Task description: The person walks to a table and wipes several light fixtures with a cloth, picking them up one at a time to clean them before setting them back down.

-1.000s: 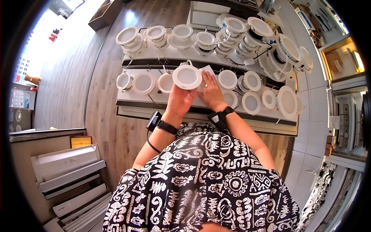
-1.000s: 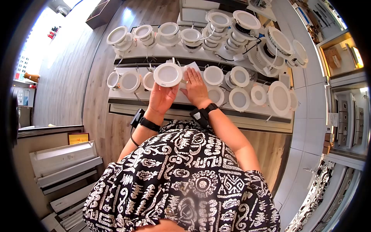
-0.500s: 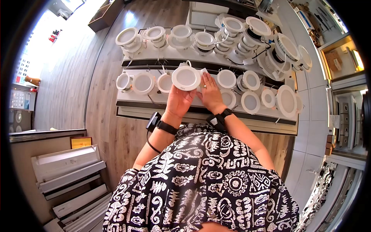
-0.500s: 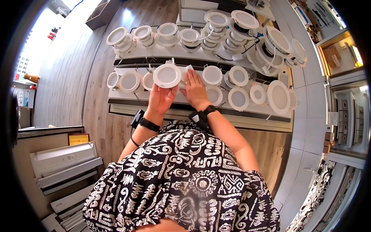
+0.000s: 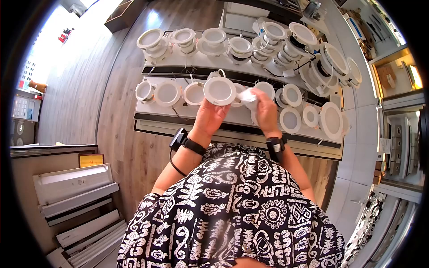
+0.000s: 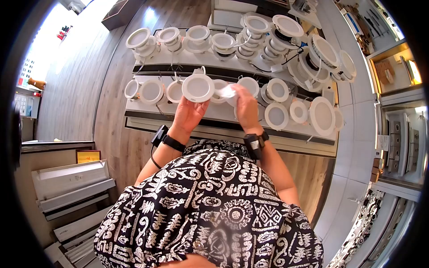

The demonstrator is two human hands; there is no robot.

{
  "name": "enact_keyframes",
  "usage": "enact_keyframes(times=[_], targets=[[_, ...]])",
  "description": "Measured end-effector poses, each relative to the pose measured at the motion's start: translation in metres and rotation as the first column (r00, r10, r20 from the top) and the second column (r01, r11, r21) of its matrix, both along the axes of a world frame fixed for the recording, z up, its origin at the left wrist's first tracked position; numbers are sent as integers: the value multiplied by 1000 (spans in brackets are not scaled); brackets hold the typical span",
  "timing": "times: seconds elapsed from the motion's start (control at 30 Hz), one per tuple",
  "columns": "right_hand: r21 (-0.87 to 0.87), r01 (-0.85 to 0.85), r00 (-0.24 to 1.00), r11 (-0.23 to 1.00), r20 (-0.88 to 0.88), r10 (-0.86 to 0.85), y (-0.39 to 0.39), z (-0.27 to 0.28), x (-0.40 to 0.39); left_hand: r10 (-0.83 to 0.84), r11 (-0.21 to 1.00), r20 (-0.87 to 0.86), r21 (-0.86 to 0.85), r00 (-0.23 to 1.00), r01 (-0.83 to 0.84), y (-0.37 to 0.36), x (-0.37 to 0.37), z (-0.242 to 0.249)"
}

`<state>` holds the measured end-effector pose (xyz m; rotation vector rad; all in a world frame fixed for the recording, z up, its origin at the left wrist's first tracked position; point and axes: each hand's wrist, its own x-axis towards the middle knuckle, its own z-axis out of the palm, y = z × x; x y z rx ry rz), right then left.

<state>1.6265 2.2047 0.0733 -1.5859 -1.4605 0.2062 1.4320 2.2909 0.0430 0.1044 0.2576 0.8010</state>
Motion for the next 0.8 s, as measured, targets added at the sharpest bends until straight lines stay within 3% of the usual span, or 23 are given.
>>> enact_keyframes(times=[0.13, 0.27, 0.47, 0.5, 0.57, 0.7, 0.8], targets=[[-34, 91, 959, 995, -265, -96, -3, 20, 16, -51, 999, 26, -2, 998, 51, -1, 13, 4], [-265, -79, 899, 961, -435, -46, 16, 4, 13, -84, 995, -44, -63, 996, 81, 1, 30, -2], [-320, -201, 715, 926, -694, -85, 28, -20, 11, -148, 989, -209, -12, 967, 149, 8, 33, -15], [-330, -218, 675, 919, -731, -102, 28, -22, 12, -123, 991, -322, 16, 939, 135, 9, 31, -16], [-347, -183, 705, 920, -699, -123, 28, -23, 13, -62, 990, -528, 74, 847, 119, 6, 28, -9], [-437, -80, 859, 896, -486, -161, 32, -36, 18, 45, 982, -601, 172, 798, 75, -3, 22, -16], [-376, 8, 946, 927, -298, -129, 32, -37, 14, 102, 958, -651, 269, 752, 103, -8, 21, -21]])
